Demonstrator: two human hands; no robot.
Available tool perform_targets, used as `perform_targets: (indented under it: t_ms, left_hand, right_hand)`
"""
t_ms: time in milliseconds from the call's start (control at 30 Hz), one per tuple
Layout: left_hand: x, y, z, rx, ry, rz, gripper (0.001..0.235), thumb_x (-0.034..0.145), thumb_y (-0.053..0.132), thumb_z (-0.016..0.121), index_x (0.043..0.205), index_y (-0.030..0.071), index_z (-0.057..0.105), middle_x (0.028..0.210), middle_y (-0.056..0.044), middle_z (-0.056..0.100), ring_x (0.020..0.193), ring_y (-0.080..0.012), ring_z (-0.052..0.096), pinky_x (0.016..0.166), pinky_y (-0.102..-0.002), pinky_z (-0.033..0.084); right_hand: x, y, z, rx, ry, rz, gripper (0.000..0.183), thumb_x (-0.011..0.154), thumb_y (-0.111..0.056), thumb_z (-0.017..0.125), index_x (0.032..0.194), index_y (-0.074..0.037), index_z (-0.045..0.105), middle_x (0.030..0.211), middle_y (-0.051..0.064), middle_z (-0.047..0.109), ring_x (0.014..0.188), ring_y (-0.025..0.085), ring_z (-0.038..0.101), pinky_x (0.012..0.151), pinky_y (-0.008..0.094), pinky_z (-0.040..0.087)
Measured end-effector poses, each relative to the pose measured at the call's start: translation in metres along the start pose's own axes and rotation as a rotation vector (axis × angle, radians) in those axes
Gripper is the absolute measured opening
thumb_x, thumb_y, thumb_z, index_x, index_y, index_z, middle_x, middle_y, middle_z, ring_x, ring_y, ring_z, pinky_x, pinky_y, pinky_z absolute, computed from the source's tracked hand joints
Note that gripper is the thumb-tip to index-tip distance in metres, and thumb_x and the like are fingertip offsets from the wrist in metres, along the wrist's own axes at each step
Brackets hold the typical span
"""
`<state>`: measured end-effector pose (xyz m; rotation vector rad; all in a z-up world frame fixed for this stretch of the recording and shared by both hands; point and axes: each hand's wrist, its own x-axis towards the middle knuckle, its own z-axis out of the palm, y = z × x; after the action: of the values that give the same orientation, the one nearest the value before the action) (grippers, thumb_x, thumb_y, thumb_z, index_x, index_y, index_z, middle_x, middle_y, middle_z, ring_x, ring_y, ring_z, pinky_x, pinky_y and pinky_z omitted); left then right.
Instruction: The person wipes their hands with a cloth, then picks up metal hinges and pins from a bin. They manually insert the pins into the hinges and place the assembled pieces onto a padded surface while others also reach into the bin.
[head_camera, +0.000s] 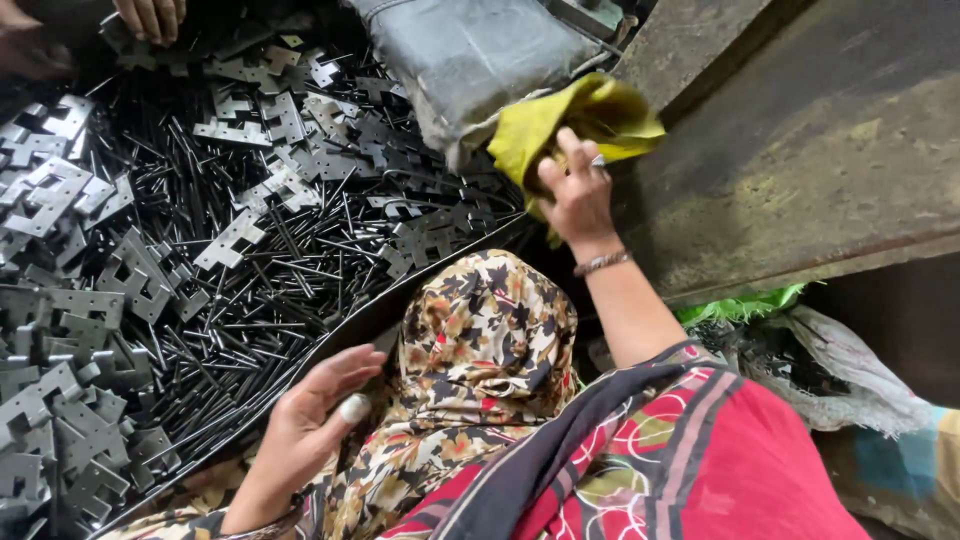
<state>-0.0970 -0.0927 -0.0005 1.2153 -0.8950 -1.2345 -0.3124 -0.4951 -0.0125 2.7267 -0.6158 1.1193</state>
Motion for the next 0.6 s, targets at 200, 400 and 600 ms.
perform_targets:
  t_ms: [200, 400, 600]
  left_hand:
    - [-0.002, -0.001, -0.01, 0.101, 0.191, 0.005, 0.053, 0.091, 0.006, 0.064, 0.143, -0.001, 0.054, 0.137, -0.015, 0.067, 0.129, -0.0243, 0.063, 0.112, -0.039, 0.047]
    - [-0.002, -0.007, -0.016, 0.233, 0.205, -0.1, 0.052, 0.091, 0.013, 0.064, 0.142, 0.003, 0.056, 0.135, -0.011, 0.069, 0.128, -0.0221, 0.065, 0.109, -0.038, 0.05]
    - [0.006, -0.003, -0.019, 0.258, 0.189, -0.103, 0.052, 0.09, 0.013, 0.065, 0.141, 0.003, 0.057, 0.134, -0.011, 0.07, 0.127, -0.0214, 0.066, 0.108, -0.036, 0.05]
  right_hand:
    - [-0.019, 0.064, 0.08, -0.332, -0.063, 0.014, 0.038, 0.081, -0.005, 0.078, 0.117, -0.013, 0.067, 0.153, 0.017, 0.05, 0.13, 0.039, 0.059, 0.107, 0.043, 0.053]
    - [-0.05, 0.06, 0.12, -0.086, -0.429, 0.551, 0.05, 0.091, -0.041, 0.071, 0.115, 0.003, 0.067, 0.112, 0.033, 0.066, 0.106, 0.048, 0.062, 0.101, 0.055, 0.049]
    - [-0.028, 0.065, 0.123, -0.232, -0.472, 0.661, 0.048, 0.095, -0.046, 0.066, 0.093, 0.001, 0.074, 0.103, 0.03, 0.069, 0.102, 0.05, 0.063, 0.093, 0.059, 0.047]
